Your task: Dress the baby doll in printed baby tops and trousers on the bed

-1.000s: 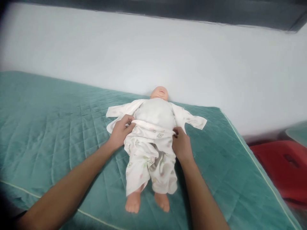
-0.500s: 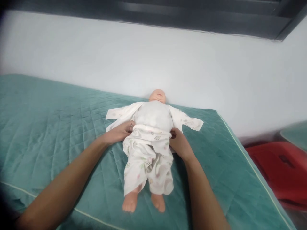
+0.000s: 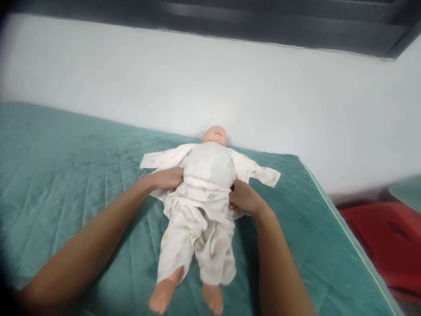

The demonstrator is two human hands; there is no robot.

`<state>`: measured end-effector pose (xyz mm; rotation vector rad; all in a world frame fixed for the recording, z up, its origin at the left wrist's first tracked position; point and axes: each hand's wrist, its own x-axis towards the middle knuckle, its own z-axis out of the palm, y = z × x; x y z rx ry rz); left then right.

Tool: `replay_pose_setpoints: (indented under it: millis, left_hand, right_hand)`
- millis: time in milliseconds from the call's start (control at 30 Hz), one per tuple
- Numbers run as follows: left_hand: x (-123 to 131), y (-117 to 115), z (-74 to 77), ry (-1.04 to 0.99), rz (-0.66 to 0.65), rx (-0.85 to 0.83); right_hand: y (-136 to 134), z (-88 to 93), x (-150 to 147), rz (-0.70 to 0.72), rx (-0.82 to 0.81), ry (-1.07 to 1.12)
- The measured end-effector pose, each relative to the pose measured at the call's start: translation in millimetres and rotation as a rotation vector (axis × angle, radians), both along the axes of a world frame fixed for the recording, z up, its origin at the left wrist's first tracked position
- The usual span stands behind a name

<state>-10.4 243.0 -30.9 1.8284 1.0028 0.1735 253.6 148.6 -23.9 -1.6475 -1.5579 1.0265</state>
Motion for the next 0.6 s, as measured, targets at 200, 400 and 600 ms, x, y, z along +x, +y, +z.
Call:
replay_pose_setpoints:
  millis: [200, 400, 600]
  left_hand:
    - [-12, 1, -1.8, -0.196, -0.049, 0.007]
    - [-16, -8, 5.7, -0.35, 0.034, 0.016]
    - [-15, -15, 4.1, -0.44, 0.043, -0.063]
  right_hand:
    - [-3, 4.2, -2, 0.173, -0.026, 0.124]
    - [-11, 8.5, -11, 0.146, -0.071, 0.338]
    - [-8, -0.5, -8, 0.151, -0.049, 0.503]
